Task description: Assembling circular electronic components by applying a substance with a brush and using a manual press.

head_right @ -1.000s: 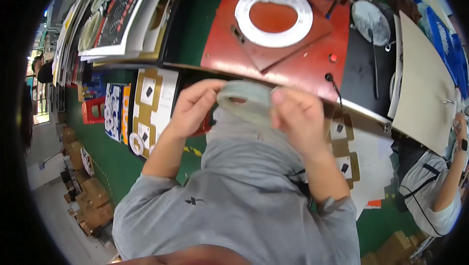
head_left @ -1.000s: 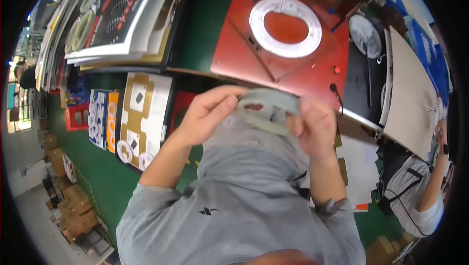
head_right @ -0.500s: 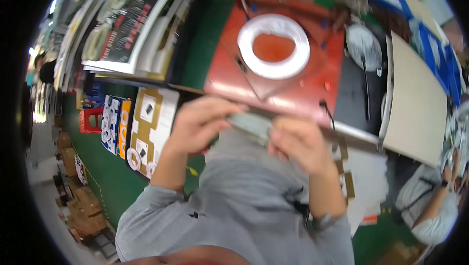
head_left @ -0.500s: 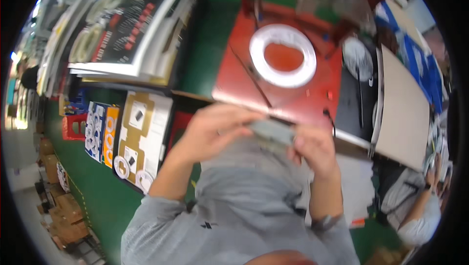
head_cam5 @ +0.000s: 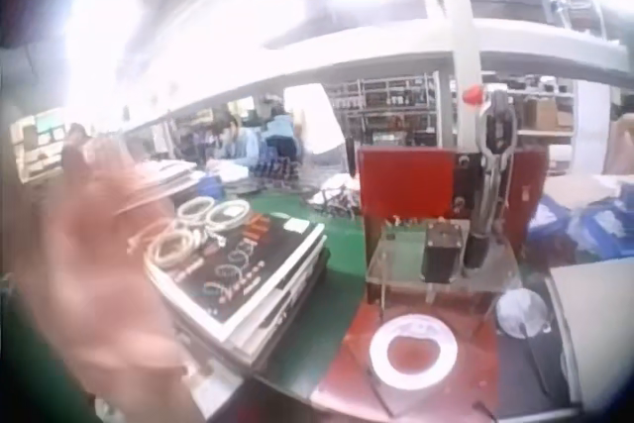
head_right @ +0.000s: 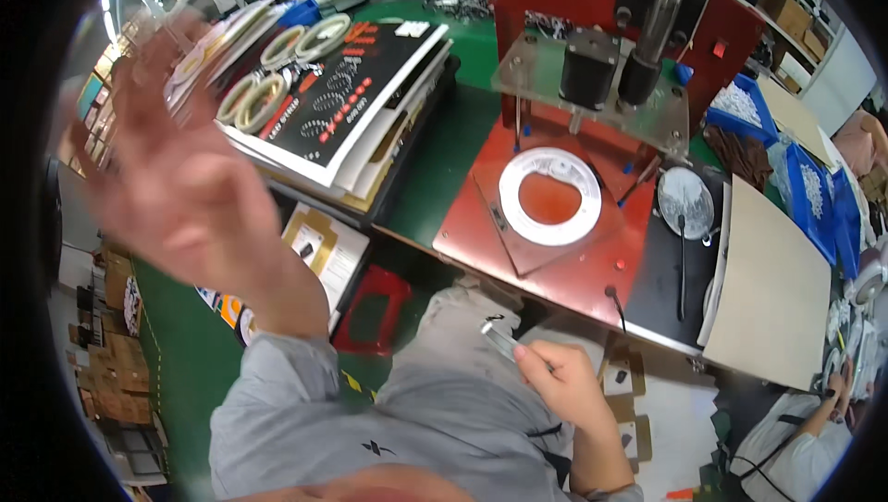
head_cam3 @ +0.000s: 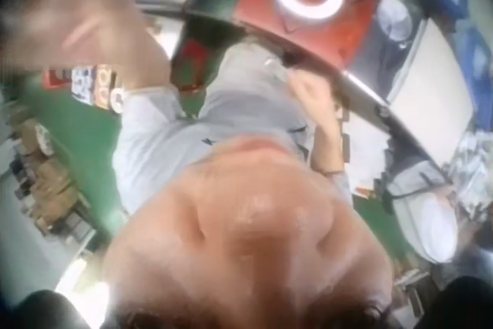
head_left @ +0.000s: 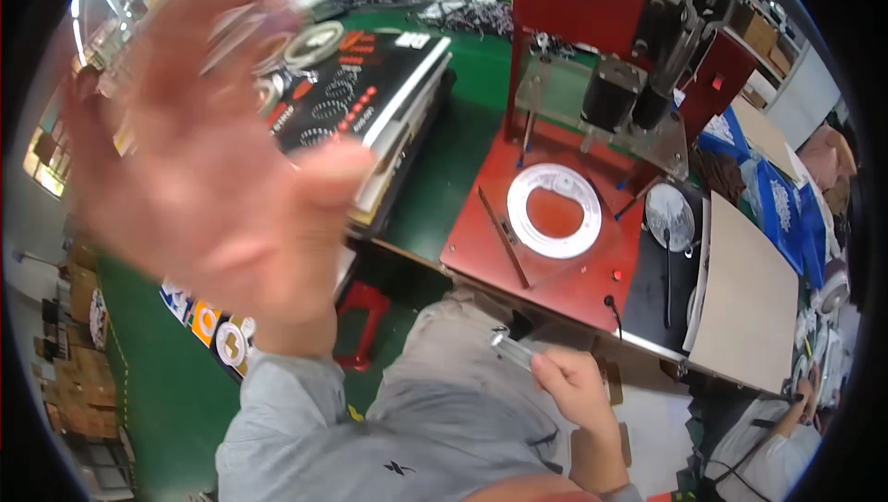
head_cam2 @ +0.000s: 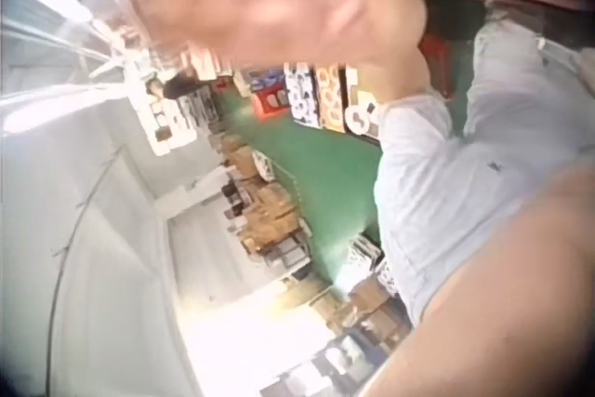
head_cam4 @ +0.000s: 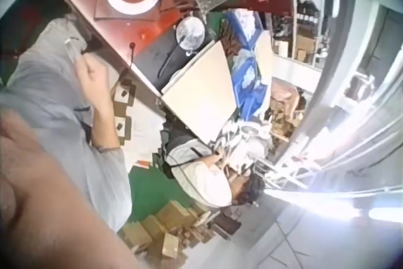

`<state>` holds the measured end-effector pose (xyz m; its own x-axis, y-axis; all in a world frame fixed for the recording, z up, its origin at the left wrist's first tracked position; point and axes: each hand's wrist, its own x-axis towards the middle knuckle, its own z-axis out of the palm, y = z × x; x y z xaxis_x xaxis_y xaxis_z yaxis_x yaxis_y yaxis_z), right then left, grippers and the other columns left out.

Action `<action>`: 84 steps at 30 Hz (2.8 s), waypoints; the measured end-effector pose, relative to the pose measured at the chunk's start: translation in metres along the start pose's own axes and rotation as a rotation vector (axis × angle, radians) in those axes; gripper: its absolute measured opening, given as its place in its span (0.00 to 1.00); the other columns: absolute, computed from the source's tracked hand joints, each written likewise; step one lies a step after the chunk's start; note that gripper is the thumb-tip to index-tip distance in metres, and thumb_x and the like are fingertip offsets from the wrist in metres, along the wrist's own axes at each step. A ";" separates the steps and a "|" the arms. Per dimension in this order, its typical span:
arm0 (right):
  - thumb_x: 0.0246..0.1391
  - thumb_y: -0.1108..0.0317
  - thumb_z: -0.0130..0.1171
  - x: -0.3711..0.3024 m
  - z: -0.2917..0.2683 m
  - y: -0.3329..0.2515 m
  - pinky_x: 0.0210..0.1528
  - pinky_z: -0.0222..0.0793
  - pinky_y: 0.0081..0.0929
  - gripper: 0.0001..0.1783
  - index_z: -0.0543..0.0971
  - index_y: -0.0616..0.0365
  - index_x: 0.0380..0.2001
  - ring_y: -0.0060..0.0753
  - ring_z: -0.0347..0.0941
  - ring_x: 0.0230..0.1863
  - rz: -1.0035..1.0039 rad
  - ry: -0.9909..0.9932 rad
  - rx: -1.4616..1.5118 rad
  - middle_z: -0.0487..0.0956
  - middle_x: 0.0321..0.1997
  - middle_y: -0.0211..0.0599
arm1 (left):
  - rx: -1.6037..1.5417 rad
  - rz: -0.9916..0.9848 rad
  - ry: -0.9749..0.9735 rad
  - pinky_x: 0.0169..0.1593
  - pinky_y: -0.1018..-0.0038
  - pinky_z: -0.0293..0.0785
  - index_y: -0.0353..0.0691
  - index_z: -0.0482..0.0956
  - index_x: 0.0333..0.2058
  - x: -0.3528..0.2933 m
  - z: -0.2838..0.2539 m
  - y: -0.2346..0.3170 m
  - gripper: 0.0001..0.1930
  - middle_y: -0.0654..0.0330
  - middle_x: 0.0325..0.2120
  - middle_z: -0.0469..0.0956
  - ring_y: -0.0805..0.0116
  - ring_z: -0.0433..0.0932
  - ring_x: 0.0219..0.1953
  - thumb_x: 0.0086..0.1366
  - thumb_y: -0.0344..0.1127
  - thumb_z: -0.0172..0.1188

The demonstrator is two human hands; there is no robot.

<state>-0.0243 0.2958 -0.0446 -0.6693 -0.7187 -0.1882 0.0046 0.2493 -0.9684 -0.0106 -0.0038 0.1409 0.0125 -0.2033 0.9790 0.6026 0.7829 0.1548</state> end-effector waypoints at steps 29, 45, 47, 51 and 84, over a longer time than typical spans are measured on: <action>0.70 0.66 0.61 0.016 -0.011 -0.023 0.28 0.64 0.26 0.21 0.79 0.62 0.21 0.20 0.68 0.22 -0.096 -0.075 -0.074 0.75 0.18 0.30 | -0.665 -0.871 -0.954 0.58 0.64 0.80 0.35 0.75 0.64 -0.107 -0.030 -0.009 0.21 0.51 0.53 0.82 0.61 0.84 0.55 0.74 0.30 0.62; 0.71 0.60 0.61 0.005 -0.045 -0.003 0.15 0.45 0.20 0.24 0.79 0.68 0.23 0.14 0.56 0.12 -0.146 0.222 0.479 0.78 0.17 0.39 | -0.706 -1.005 -1.057 0.56 0.67 0.79 0.35 0.82 0.58 -0.190 -0.017 0.027 0.18 0.55 0.50 0.85 0.63 0.84 0.53 0.73 0.33 0.66; 0.70 0.61 0.60 0.003 -0.050 -0.006 0.16 0.48 0.19 0.24 0.78 0.67 0.21 0.15 0.59 0.14 -0.146 0.167 0.418 0.79 0.19 0.39 | -0.629 -0.774 -0.995 0.53 0.64 0.82 0.36 0.87 0.52 -0.186 -0.015 0.025 0.18 0.54 0.47 0.86 0.57 0.86 0.48 0.64 0.33 0.74; 0.70 0.60 0.60 -0.005 -0.050 -0.011 0.20 0.54 0.21 0.26 0.77 0.64 0.18 0.16 0.62 0.16 -0.070 0.235 0.317 0.77 0.19 0.34 | -0.586 -0.819 -1.114 0.49 0.67 0.83 0.37 0.88 0.51 -0.186 -0.010 0.023 0.20 0.56 0.42 0.88 0.59 0.87 0.44 0.60 0.33 0.77; 0.66 0.63 0.64 0.062 -0.171 0.064 0.43 0.78 0.46 0.09 0.84 0.57 0.40 0.55 0.83 0.41 -0.005 1.220 -1.016 0.86 0.39 0.44 | -0.666 -1.376 -0.851 0.54 0.72 0.82 0.25 0.81 0.53 -0.230 -0.026 -0.003 0.16 0.49 0.47 0.87 0.65 0.86 0.49 0.67 0.17 0.63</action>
<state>-0.1923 0.3781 -0.0901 -0.8390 0.0852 0.5375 -0.1416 0.9195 -0.3668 0.0055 0.0256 -0.0883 -0.9983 0.0554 0.0172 0.0128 -0.0779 0.9969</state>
